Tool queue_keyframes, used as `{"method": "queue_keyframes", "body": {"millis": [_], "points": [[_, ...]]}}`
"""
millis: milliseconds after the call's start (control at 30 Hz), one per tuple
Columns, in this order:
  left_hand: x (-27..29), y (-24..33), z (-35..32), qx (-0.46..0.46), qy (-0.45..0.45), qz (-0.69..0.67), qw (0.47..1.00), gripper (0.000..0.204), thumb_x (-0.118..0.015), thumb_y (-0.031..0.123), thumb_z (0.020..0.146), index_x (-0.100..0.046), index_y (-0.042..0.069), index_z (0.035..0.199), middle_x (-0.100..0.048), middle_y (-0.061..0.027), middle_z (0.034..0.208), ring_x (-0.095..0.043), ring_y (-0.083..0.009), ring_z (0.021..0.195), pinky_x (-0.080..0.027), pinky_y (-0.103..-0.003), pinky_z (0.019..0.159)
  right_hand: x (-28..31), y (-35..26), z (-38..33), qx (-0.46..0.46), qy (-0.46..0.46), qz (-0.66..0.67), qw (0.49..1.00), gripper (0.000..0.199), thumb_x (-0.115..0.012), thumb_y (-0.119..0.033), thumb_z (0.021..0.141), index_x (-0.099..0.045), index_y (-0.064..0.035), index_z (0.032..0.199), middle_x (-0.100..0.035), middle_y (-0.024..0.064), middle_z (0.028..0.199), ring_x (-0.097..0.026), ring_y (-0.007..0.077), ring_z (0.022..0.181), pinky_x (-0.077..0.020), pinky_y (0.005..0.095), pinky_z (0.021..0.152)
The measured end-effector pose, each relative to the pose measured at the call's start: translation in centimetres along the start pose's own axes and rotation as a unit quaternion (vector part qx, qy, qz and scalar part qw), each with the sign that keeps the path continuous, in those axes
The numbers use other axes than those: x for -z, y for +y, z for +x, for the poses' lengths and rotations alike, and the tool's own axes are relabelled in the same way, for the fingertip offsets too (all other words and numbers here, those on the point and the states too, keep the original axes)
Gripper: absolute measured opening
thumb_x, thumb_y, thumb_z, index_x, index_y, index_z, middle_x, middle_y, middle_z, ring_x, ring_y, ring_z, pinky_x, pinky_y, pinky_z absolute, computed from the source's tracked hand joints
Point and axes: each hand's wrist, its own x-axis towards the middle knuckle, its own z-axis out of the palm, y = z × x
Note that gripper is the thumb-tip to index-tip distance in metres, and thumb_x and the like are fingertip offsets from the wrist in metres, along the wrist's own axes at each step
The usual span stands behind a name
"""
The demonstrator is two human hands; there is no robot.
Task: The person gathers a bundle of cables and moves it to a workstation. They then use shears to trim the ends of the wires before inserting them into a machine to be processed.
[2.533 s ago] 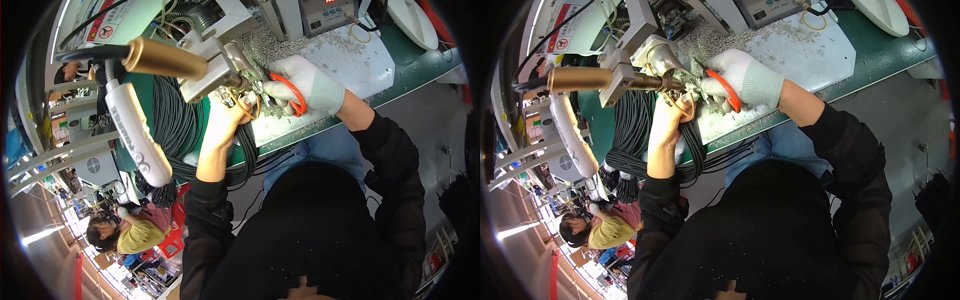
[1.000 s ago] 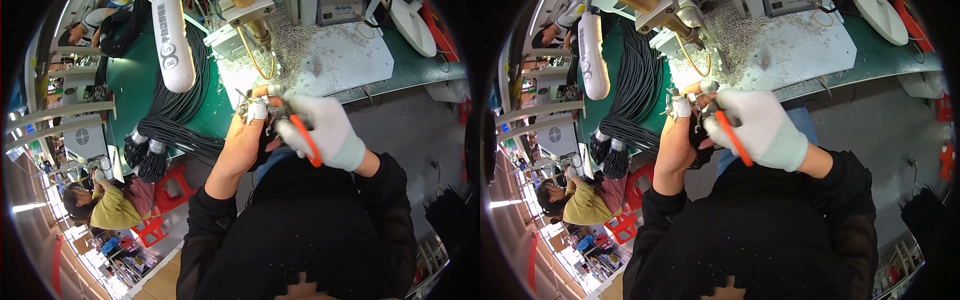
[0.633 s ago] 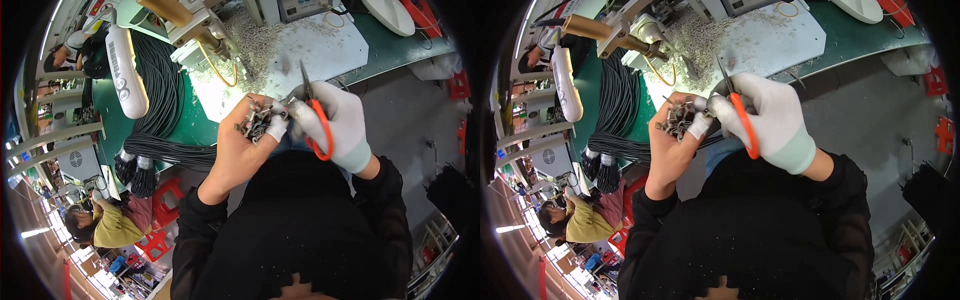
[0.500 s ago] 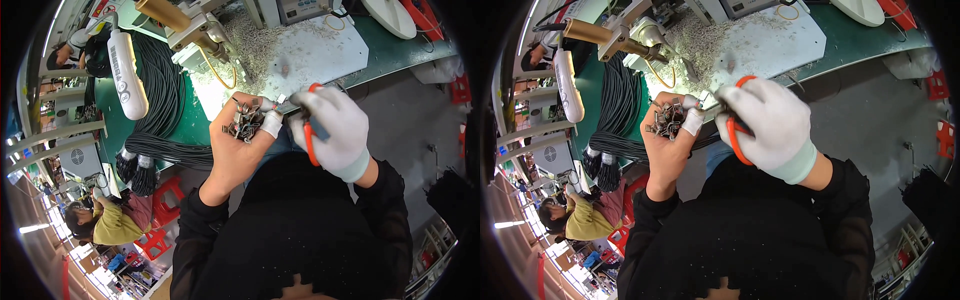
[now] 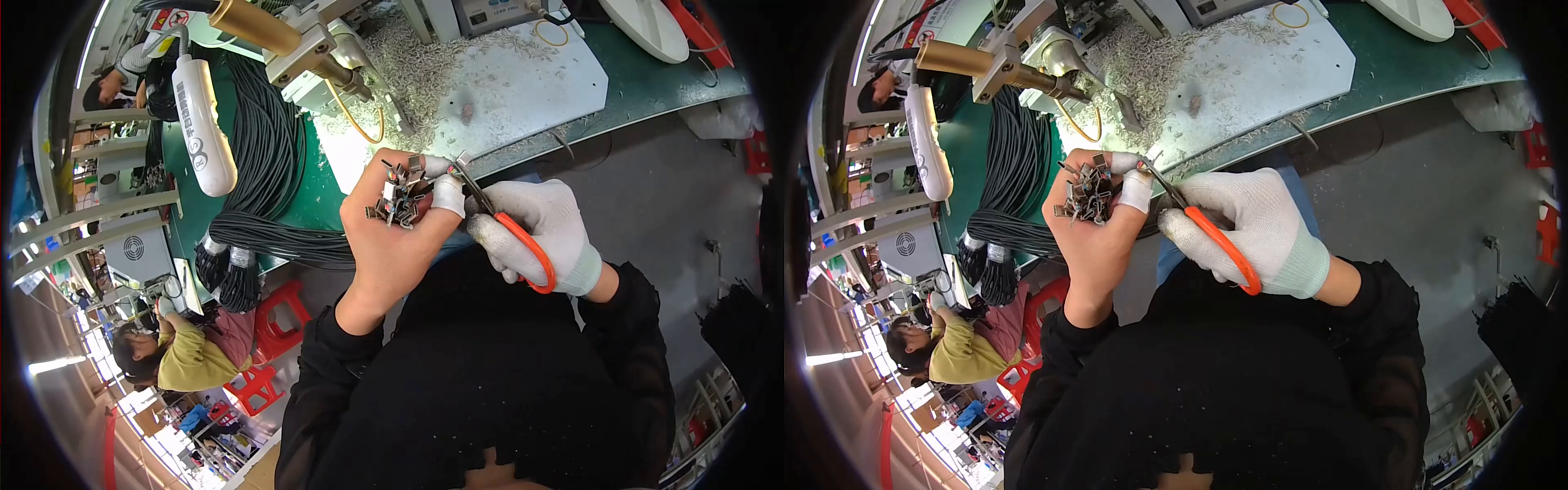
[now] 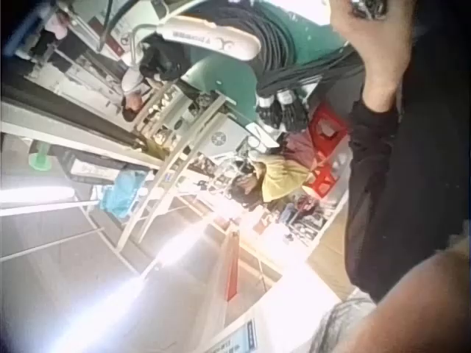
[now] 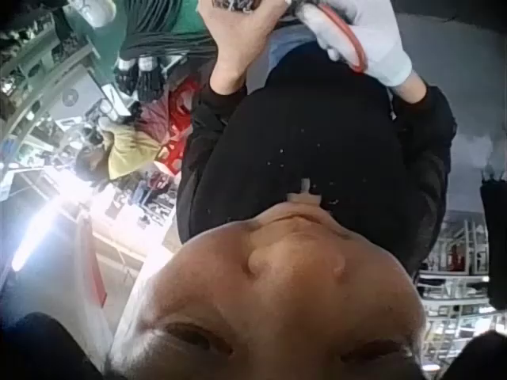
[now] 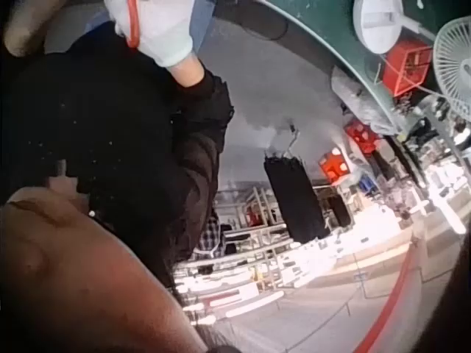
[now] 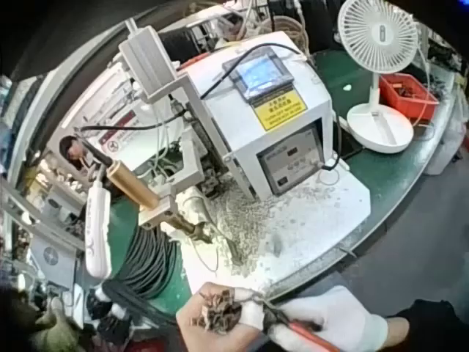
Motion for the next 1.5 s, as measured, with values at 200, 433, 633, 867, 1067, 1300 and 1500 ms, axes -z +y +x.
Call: {"method": "queue_keyframes", "body": {"millis": [200,433,633,867,1067,1300,1500], "points": [[0.9,-0.4,0.0,0.024,-0.032,0.041,0.998,0.015,-0.07,-0.001,0.077,-0.059,-0.001,0.088,-0.059,0.0026,0.074,-0.049,-0.0002,0.063,-0.041,-0.017,0.057,-0.9,2.4,2.3,0.359,0.203,-0.363,0.836,0.02,-0.067,-0.006,0.074,-0.064,-0.0011,0.093,-0.057,0.0087,0.063,-0.056,0.021,0.052,-0.0434,0.0286,0.05],[1.9,-1.2,0.4,0.067,-0.024,-0.007,0.997,0.014,-0.07,0.0,0.077,-0.059,0.0,0.086,-0.06,0.0023,0.074,-0.05,-0.0002,0.064,-0.04,-0.017,0.056,-1.2,2.1,2.3,0.272,0.121,-0.298,0.907,0.015,-0.071,-0.013,0.075,-0.063,-0.0051,0.085,-0.056,0.01,0.064,-0.057,0.0276,0.055,-0.0447,0.0336,0.049],[1.8,-0.4,0.1,0.079,-0.027,-0.03,0.996,0.014,-0.07,-0.001,0.077,-0.058,-0.001,0.085,-0.061,0.0015,0.075,-0.051,-0.0004,0.065,-0.041,-0.016,0.057,-1.0,1.9,1.8,0.291,0.161,-0.385,0.861,0.016,-0.069,-0.009,0.075,-0.064,-0.0026,0.088,-0.056,0.0099,0.062,-0.055,0.0231,0.051,-0.0429,0.0299,0.049],[1.4,0.0,-0.2,0.063,-0.022,-0.029,0.997,0.014,-0.069,-0.002,0.076,-0.058,-0.001,0.084,-0.061,0.0007,0.076,-0.051,-0.0005,0.066,-0.042,-0.016,0.058,-1.1,2.0,1.0,0.294,0.135,-0.342,0.883,0.017,-0.069,-0.006,0.075,-0.066,-0.0021,0.09,-0.057,0.0087,0.062,-0.053,0.0199,0.048,-0.0425,0.0281,0.048],[1.1,-0.1,-0.6,0.064,-0.02,-0.007,0.998,0.015,-0.07,0.0,0.076,-0.06,-0.001,0.086,-0.061,0.0012,0.074,-0.051,-0.0008,0.065,-0.042,-0.017,0.058,-1.4,2.7,1.1,0.334,0.181,-0.351,0.856,0.018,-0.068,-0.006,0.074,-0.065,-0.0009,0.091,-0.059,0.0091,0.066,-0.057,0.0204,0.052,-0.0437,0.028,0.05],[1.0,-0.6,-0.9,0.074,-0.023,0.028,0.997,0.015,-0.07,0.002,0.076,-0.061,-0.001,0.087,-0.061,0.002,0.072,-0.05,-0.001,0.064,-0.041,-0.018,0.057,-1.5,3.3,2.3,0.358,0.214,-0.42,0.806,0.019,-0.068,-0.007,0.076,-0.063,-0.0011,0.093,-0.058,0.0091,0.065,-0.058,0.0203,0.053,-0.0435,0.0289,0.05],[2.2,-2.9,-0.9,0.112,-0.064,0.004,0.992,0.012,-0.07,0.002,0.077,-0.061,-0.001,0.085,-0.06,0.0019,0.07,-0.05,-0.0016,0.064,-0.041,-0.019,0.057,-1.4,3.9,2.3,0.119,0.043,-0.156,0.98,0.012,-0.064,-0.012,0.082,-0.062,-0.0012,0.088,-0.056,0.0059,0.059,-0.055,0.0133,0.048,-0.0424,0.0265,0.048]]}}
